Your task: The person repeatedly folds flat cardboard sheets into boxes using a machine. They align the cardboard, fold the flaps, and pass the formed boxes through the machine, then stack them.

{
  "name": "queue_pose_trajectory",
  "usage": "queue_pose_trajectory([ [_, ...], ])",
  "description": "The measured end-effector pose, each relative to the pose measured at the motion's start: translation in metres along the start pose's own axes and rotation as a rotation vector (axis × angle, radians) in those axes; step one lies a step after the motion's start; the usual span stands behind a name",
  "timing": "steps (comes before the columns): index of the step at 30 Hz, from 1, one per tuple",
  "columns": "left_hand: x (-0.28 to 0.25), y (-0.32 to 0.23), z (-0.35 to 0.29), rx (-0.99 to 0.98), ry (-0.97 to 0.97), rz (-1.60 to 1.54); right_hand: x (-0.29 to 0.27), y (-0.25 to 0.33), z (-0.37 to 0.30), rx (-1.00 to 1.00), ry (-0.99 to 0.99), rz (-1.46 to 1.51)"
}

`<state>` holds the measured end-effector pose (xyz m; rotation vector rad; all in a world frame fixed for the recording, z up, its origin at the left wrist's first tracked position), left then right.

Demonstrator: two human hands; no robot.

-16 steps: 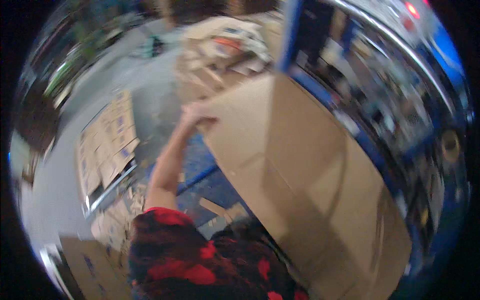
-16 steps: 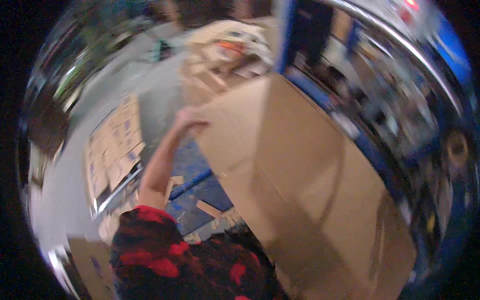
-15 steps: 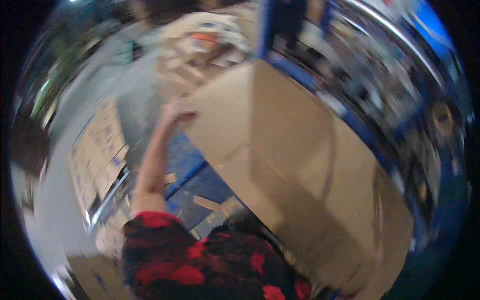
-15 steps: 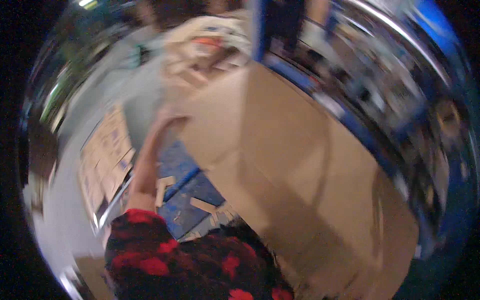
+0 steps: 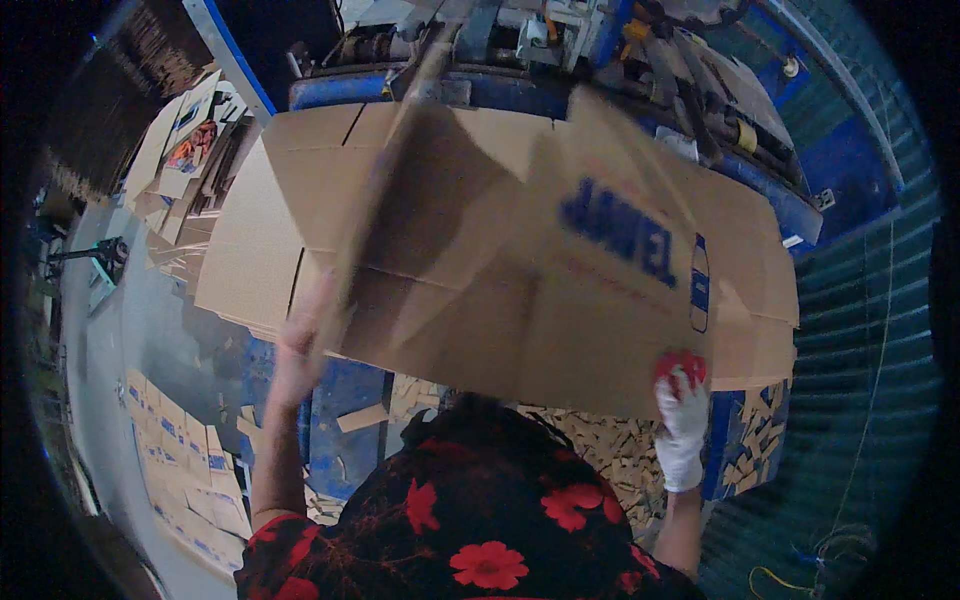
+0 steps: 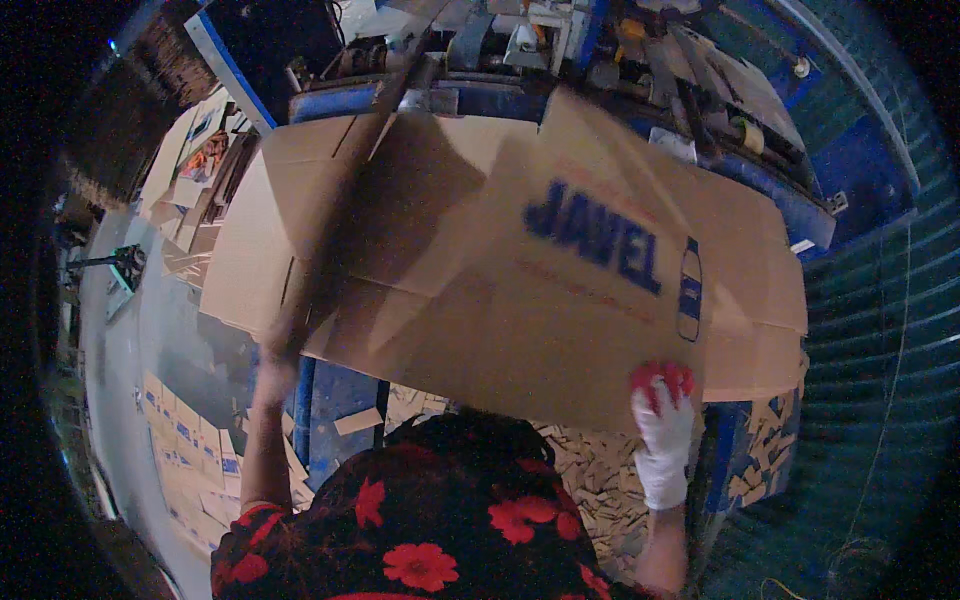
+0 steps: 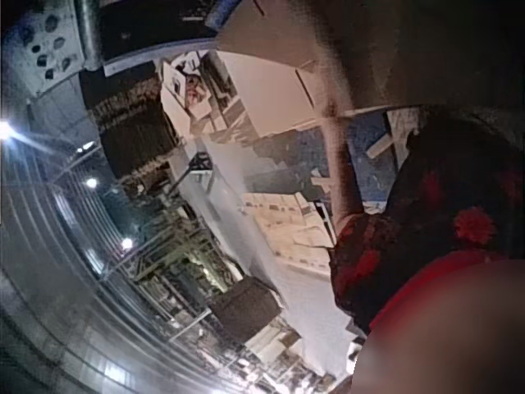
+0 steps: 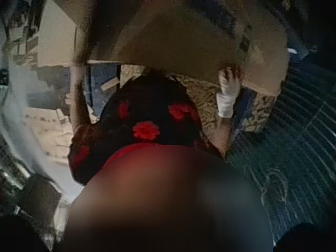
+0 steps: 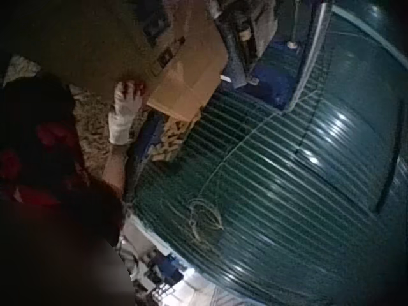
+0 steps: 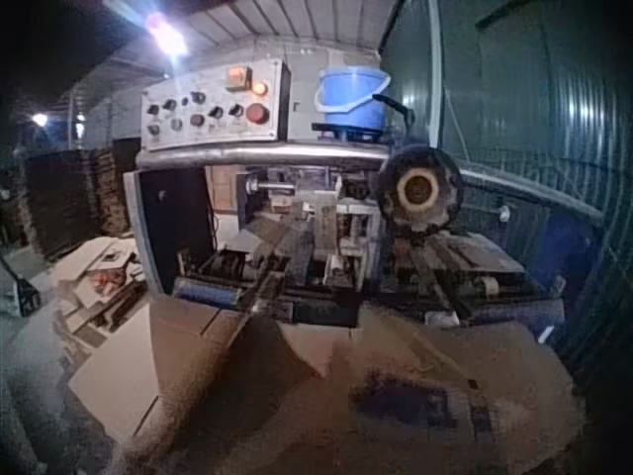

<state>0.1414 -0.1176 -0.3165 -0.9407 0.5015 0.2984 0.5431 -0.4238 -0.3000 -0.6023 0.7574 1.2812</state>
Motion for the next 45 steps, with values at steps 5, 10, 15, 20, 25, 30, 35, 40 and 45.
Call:
queue_pose_trajectory([
  [5,0.058,-0.054,-0.013,0.622,0.490,0.577,0.029,0.004,0.008,-0.310,-0.081,-0.077],
  [10,0.060,-0.055,-0.013,0.656,0.464,0.578,0.034,0.001,0.005,-0.313,-0.060,-0.121],
  [15,0.058,-0.055,-0.010,0.676,0.493,0.586,0.030,-0.001,0.008,-0.296,-0.054,-0.068],
  [20,0.056,-0.052,-0.001,0.550,0.647,0.503,0.032,-0.007,0.005,-0.264,-0.077,-0.038],
  [25,0.047,-0.052,0.008,0.466,0.829,0.512,0.027,-0.001,0.009,-0.307,0.045,-0.088],
  [30,0.057,-0.025,0.052,0.264,0.815,0.223,-0.009,-0.001,0.015,-0.142,0.445,-0.033],
  [35,0.088,0.054,0.111,0.130,0.313,0.452,-0.029,-0.031,0.039,0.084,0.598,0.625],
  [40,0.099,0.082,0.114,0.215,0.344,0.464,0.029,-0.122,0.079,0.702,-0.008,0.103],
  [45,0.098,0.089,0.110,0.051,0.305,0.391,0.087,-0.135,0.069,0.679,0.217,-0.380],
])
Point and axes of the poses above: each hand's wrist, its own z-axis towards the middle knuckle, its own x-axis out of the palm, y = z × x, the point moved 4 cm from there along z, towards the middle knuckle, and after that the axes turned 12 degrees about -y, right-handed, at the moved point
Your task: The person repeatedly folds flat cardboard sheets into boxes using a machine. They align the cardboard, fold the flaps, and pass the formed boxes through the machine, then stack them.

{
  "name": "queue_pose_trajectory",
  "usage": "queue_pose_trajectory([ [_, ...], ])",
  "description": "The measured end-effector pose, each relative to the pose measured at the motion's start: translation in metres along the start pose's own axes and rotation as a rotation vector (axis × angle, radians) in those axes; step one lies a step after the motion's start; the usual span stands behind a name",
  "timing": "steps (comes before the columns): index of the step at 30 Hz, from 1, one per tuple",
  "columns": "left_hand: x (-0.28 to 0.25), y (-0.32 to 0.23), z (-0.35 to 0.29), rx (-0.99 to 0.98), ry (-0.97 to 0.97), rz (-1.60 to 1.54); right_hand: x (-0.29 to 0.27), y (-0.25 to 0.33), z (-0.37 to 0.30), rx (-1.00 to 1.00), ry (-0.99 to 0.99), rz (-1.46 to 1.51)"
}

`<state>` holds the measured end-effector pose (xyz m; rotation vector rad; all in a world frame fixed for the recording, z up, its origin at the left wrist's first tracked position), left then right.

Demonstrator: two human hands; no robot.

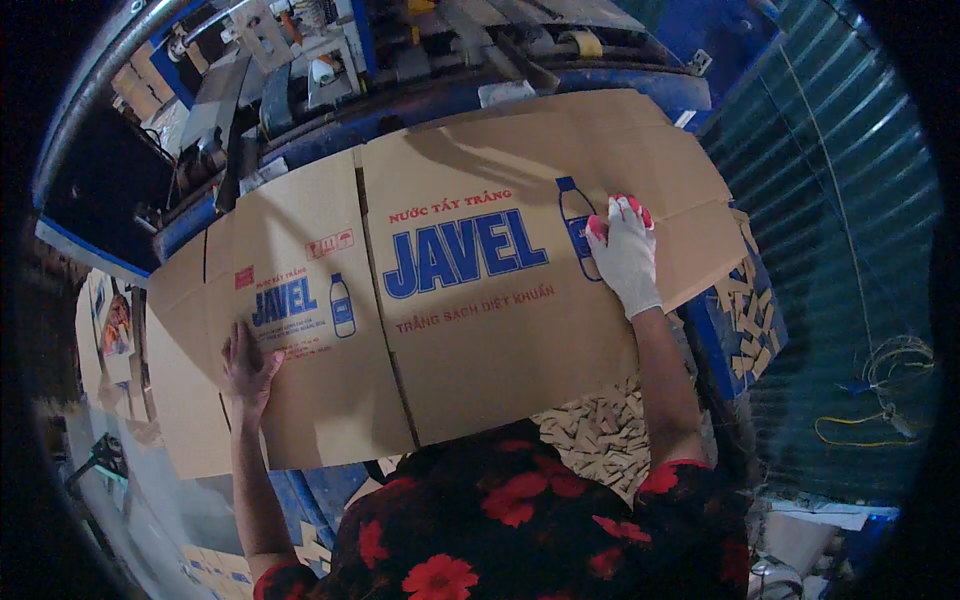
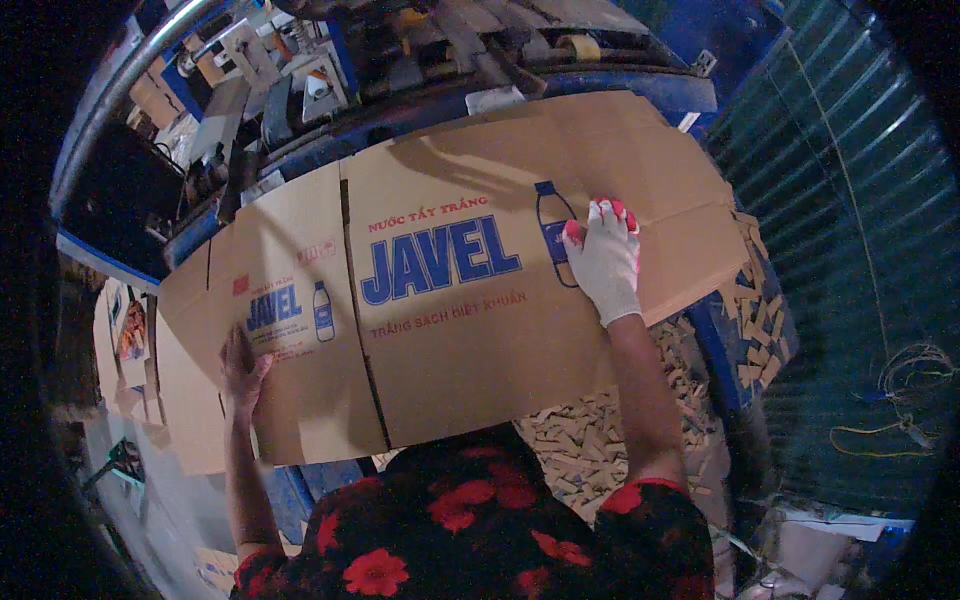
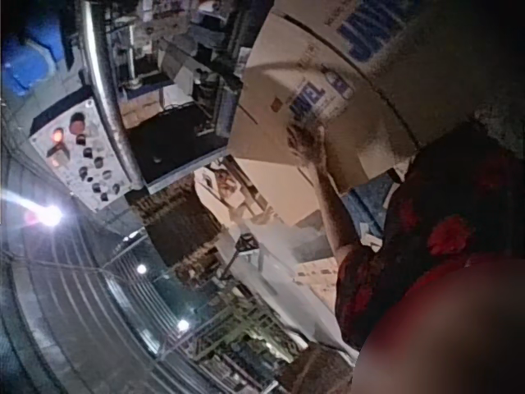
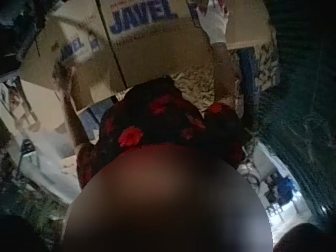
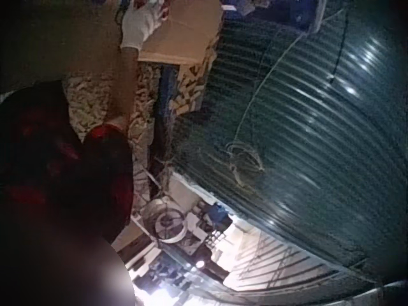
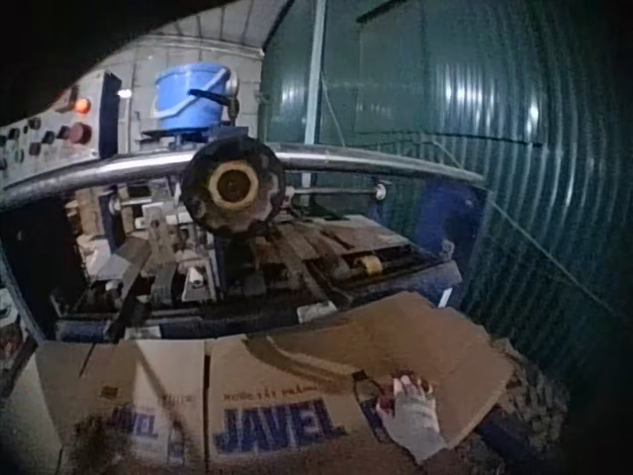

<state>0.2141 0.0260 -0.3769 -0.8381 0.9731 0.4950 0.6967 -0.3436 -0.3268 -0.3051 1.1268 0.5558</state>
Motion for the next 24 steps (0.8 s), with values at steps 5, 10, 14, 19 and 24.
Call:
queue_pose_trajectory([
  [5,0.007,0.004,-0.002,0.013,-0.022,-0.233,-0.005,0.005,-0.004,-0.035,-0.010,-0.029],
  [10,-0.004,-0.010,-0.004,0.045,0.002,-0.095,-0.010,0.013,-0.003,-0.062,0.017,-0.021],
  [14,-0.013,-0.033,-0.001,0.046,0.063,-0.056,-0.004,0.011,-0.004,-0.098,-0.038,-0.027],
  [19,-0.019,-0.045,-0.008,-0.041,0.074,0.015,0.000,0.010,-0.004,-0.183,-0.088,0.002],
  [24,-0.018,-0.048,0.000,0.007,0.047,0.006,0.006,0.011,-0.001,-0.198,-0.073,-0.048],
])
Point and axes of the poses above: each hand's wrist, its own z-axis towards the middle knuckle, its own x-axis out of the palm, y = z × x, the point moved 4 cm from there along z, towards the middle knuckle, and after that the axes turned 12 degrees about -y, right-handed, at the moved point
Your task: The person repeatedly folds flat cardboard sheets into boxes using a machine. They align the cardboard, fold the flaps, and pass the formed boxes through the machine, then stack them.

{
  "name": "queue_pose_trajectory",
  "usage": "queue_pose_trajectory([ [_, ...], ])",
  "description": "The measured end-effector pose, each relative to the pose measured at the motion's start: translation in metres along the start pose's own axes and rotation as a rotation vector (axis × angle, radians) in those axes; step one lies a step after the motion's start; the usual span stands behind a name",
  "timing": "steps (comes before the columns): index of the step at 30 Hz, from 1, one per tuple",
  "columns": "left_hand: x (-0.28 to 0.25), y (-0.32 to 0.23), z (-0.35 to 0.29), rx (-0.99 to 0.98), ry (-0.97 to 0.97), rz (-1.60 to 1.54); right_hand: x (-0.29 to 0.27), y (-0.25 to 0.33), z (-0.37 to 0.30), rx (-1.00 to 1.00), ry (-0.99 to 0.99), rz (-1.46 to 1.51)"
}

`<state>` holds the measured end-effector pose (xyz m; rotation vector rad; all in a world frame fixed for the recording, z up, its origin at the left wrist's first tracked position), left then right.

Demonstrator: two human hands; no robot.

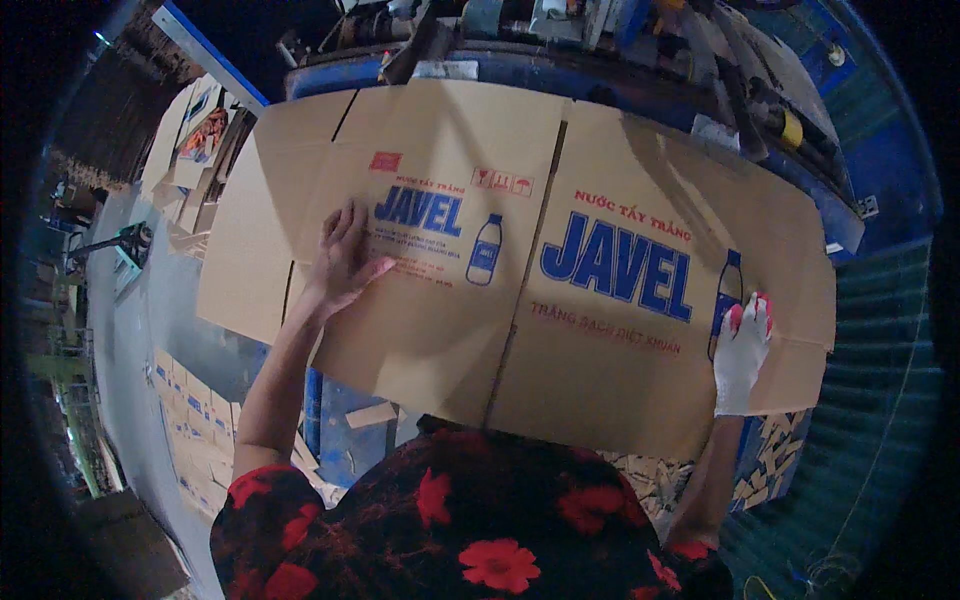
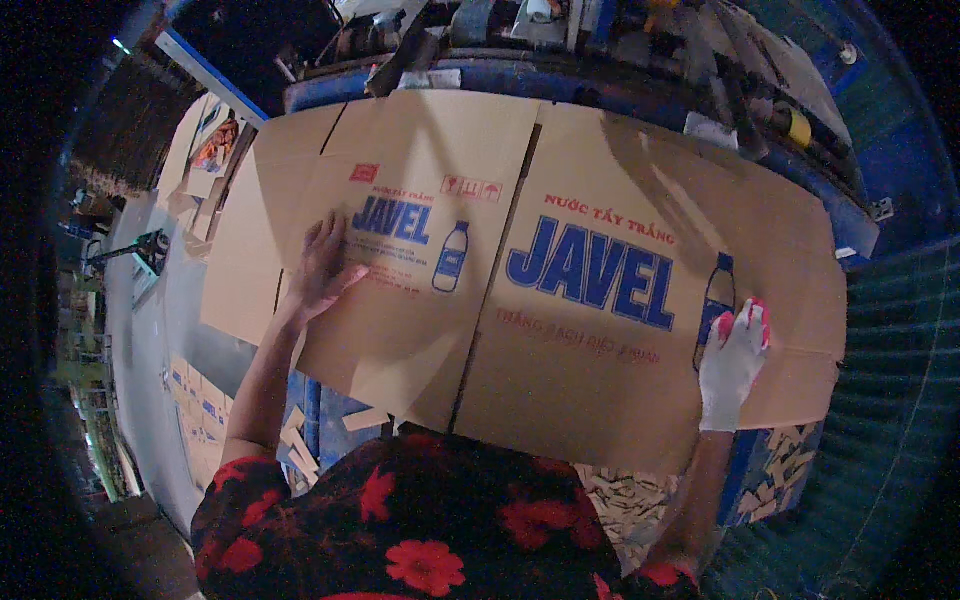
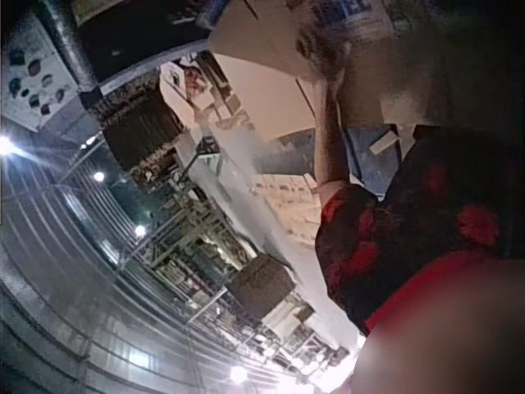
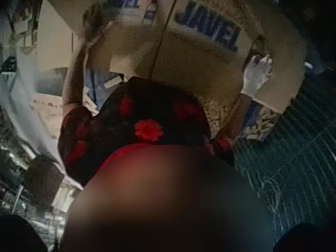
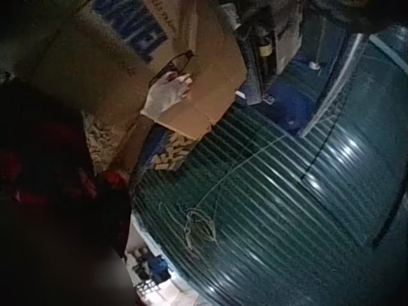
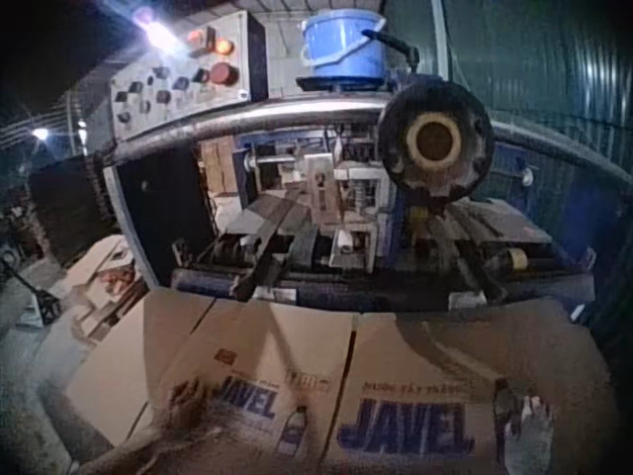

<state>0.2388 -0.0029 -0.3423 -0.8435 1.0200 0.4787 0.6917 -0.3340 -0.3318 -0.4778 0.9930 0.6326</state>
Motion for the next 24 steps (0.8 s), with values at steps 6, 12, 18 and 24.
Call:
queue_pose_trajectory([
  [6,-0.002,-0.003,0.002,0.027,-0.014,0.003,-0.001,0.000,-0.004,-0.032,0.004,0.071],
  [12,0.001,0.003,0.000,0.061,-0.044,0.046,-0.002,0.007,-0.004,-0.057,-0.036,0.109],
  [18,0.006,0.005,0.000,0.071,-0.056,0.049,-0.005,0.019,-0.001,-0.044,-0.071,0.008],
  [24,0.007,0.013,0.000,0.043,-0.072,0.032,-0.007,0.029,-0.002,-0.097,-0.077,0.005],
])
Point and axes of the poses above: each hand's wrist, its own z-axis towards the middle knuckle, its own x-axis out of the palm, y = z × x, the point moved 4 cm from there along z, towards the middle knuckle, and after that the axes turned 12 degrees about -y, right-handed, at the moved point
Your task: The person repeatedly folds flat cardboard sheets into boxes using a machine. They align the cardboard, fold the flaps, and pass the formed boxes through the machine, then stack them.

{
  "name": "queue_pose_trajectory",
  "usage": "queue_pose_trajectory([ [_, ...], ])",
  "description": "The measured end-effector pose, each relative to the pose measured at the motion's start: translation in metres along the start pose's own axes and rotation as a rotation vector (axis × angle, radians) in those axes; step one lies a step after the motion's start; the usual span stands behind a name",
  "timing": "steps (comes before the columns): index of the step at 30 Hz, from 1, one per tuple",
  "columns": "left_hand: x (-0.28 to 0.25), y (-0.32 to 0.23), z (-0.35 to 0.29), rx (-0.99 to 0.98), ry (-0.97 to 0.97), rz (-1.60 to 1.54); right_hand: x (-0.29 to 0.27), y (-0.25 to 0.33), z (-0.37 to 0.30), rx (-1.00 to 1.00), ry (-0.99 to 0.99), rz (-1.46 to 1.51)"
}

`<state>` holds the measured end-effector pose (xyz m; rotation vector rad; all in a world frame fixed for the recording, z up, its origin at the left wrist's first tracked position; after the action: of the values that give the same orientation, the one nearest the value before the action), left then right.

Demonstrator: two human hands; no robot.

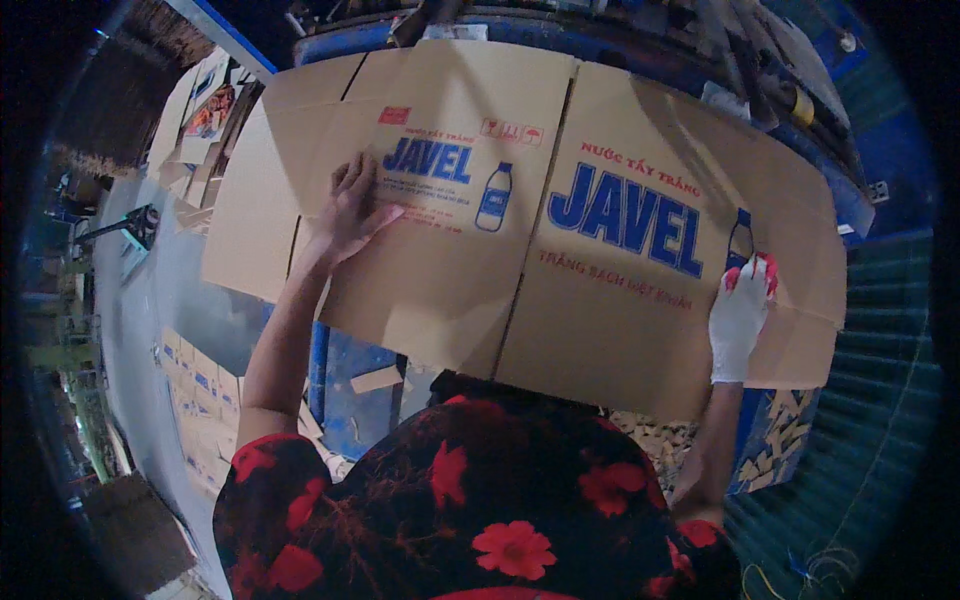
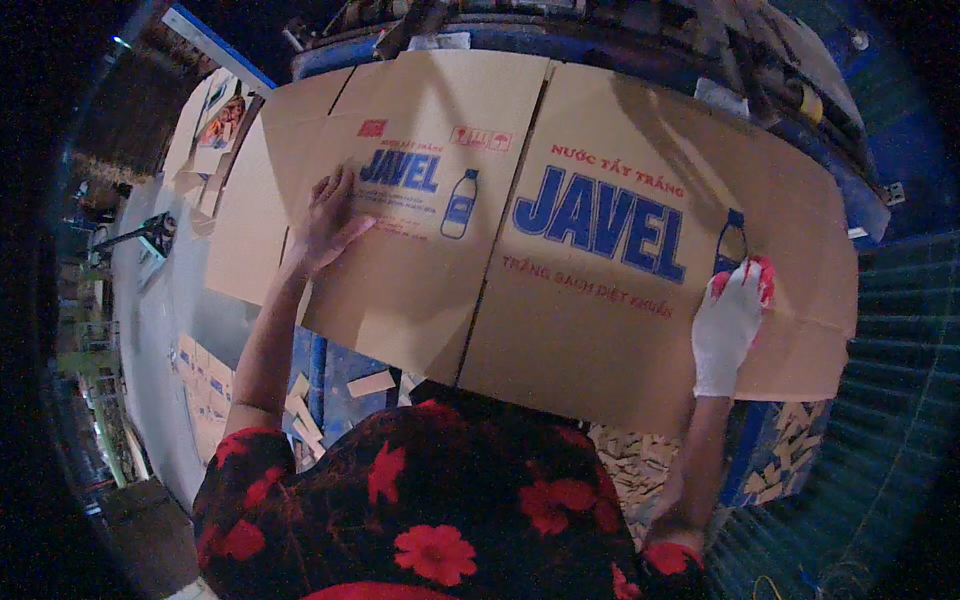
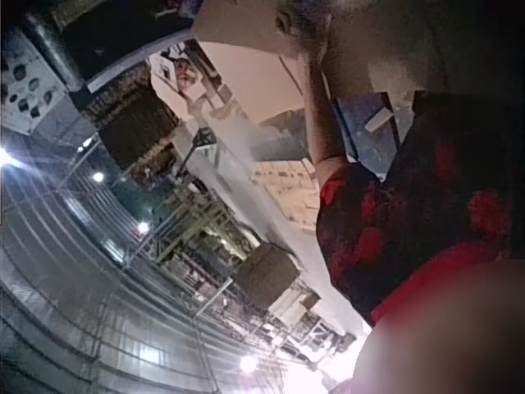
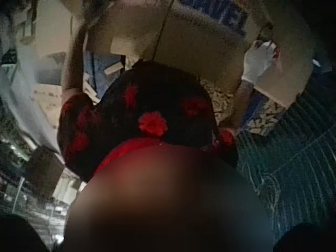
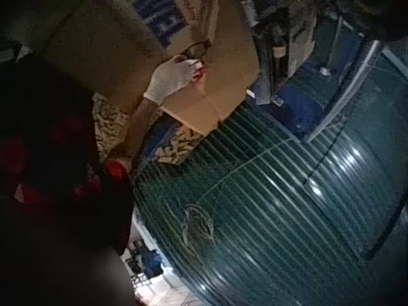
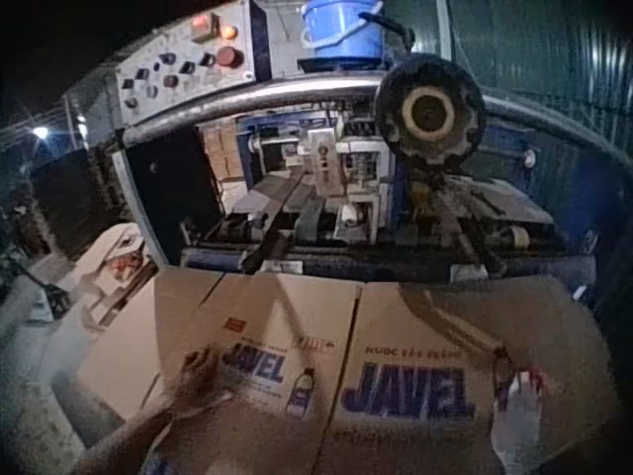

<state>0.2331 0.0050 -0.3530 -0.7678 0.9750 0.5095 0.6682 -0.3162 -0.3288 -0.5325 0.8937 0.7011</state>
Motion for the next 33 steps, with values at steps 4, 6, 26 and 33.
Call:
queue_pose_trajectory([
  [4,0.002,-0.002,0.008,-0.006,0.019,0.026,-0.006,0.006,0.001,0.032,0.046,0.024],
  [6,-0.003,-0.015,0.003,0.055,0.014,0.056,-0.022,0.015,-0.004,-0.031,0.075,0.112],
  [26,-0.051,-0.100,-0.050,0.425,-0.163,0.011,-0.088,0.037,-0.034,-0.671,0.198,0.266],
  [33,-0.024,-0.093,0.000,0.410,-0.179,-0.060,-0.038,0.031,0.000,-0.643,0.156,0.253],
])
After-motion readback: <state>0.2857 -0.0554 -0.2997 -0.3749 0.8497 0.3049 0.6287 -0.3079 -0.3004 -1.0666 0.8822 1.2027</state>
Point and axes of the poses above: each hand's wrist, its own z-axis towards the middle knuckle, its own x-axis out of the palm, y = z × x, the point moved 4 cm from there along z, towards the middle knuckle, and after that the axes turned 12 degrees about -y, right-handed, at the moved point
